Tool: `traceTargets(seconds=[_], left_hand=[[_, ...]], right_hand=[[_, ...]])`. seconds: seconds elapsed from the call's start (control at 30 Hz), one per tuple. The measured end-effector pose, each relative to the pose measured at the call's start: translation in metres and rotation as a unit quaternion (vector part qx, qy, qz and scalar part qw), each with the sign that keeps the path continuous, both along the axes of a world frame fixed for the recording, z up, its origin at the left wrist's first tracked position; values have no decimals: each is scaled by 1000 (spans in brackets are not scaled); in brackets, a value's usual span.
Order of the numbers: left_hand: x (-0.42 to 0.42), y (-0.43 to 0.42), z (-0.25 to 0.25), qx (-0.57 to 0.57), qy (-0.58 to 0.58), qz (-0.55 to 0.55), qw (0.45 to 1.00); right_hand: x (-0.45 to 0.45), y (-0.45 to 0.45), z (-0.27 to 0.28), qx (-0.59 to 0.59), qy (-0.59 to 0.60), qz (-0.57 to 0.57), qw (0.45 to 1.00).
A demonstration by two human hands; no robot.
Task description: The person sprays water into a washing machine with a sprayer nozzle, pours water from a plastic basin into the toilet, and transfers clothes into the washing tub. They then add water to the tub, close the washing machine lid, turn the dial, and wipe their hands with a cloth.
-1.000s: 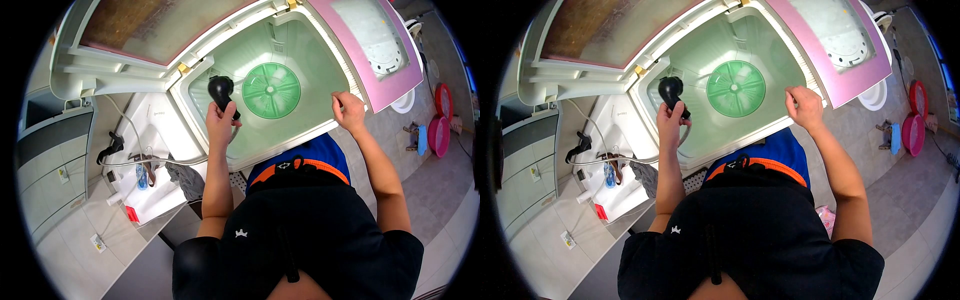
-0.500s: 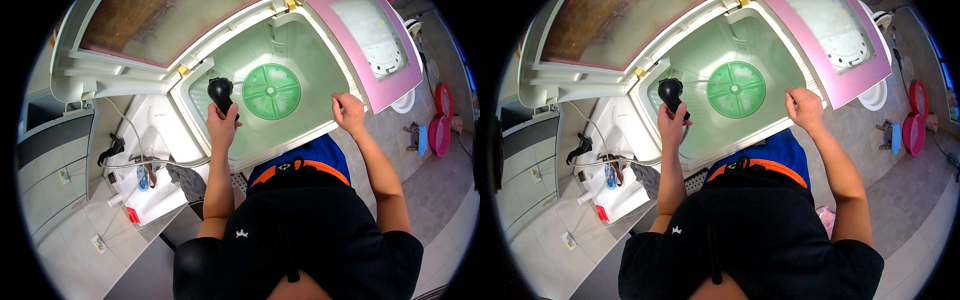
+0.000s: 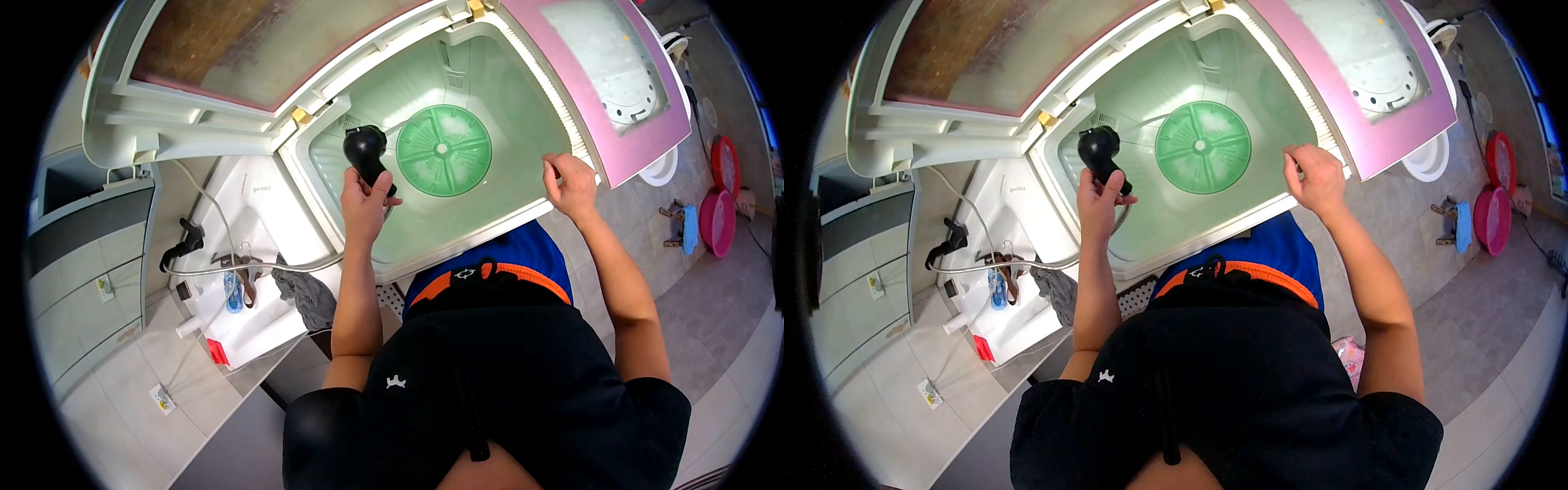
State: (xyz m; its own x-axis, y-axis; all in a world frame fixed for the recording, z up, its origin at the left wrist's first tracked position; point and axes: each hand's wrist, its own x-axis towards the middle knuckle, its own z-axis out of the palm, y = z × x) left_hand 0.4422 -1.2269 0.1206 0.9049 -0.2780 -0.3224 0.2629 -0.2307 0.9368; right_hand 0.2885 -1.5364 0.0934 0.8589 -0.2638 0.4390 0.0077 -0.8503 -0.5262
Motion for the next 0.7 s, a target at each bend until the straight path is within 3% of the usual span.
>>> traceTargets(seconds=[0.37,0.6,0.7], left_hand=[[6,0,9,0,37,-19,999],[5,-2,3,-117,41,35,992],[8,4,5,-96,76,7,992]], right_hand=[[0,0,-1,2,-3,5,1000],[0,0,0,-4,1,1,1000],[0,1,1,-9,8,0,1000]])
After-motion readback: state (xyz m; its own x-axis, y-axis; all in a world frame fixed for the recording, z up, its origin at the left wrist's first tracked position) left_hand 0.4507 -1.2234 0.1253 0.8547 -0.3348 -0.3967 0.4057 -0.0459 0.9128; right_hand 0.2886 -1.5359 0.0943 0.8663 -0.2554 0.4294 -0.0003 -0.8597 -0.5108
